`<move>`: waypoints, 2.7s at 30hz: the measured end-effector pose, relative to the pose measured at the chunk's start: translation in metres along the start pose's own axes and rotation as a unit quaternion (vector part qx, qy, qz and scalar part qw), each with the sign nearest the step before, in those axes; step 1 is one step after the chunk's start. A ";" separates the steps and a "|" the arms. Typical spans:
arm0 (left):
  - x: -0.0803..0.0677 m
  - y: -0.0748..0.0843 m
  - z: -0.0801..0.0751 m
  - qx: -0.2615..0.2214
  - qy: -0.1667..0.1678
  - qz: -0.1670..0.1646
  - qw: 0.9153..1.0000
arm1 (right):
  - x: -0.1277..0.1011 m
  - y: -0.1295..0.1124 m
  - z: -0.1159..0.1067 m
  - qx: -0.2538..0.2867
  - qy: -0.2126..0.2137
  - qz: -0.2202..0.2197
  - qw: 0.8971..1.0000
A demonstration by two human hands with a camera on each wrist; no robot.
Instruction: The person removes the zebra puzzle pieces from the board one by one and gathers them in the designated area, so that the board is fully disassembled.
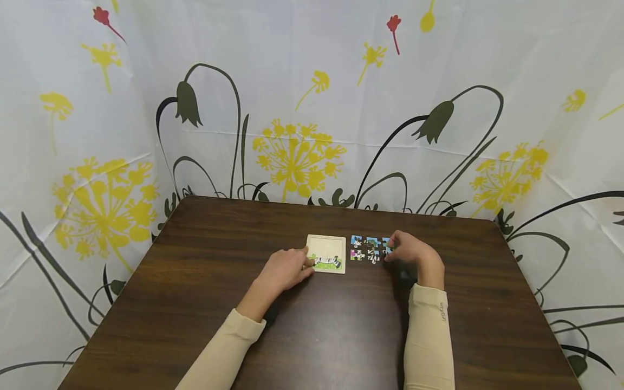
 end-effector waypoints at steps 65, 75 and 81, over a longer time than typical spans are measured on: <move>-0.001 -0.001 -0.001 0.015 0.010 -0.010 1.000 | 0.011 -0.009 -0.008 -0.012 0.090 -0.024 0.996; 0.003 -0.004 0.004 0.018 0.003 -0.006 1.000 | 0.051 -0.104 0.059 -0.032 0.012 -0.115 0.993; 0.003 -0.002 0.002 0.015 -0.006 0.002 1.000 | 0.060 -0.132 0.097 -0.032 -0.032 -0.152 0.987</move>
Point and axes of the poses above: each hand's wrist, its own x-axis towards the middle knuckle, its own z-axis out of the palm, y = z × x, the point moved 9 cm from there along x, towards the middle knuckle, and after that the axes turned 3 degrees about -y, right-handed, at the moved point
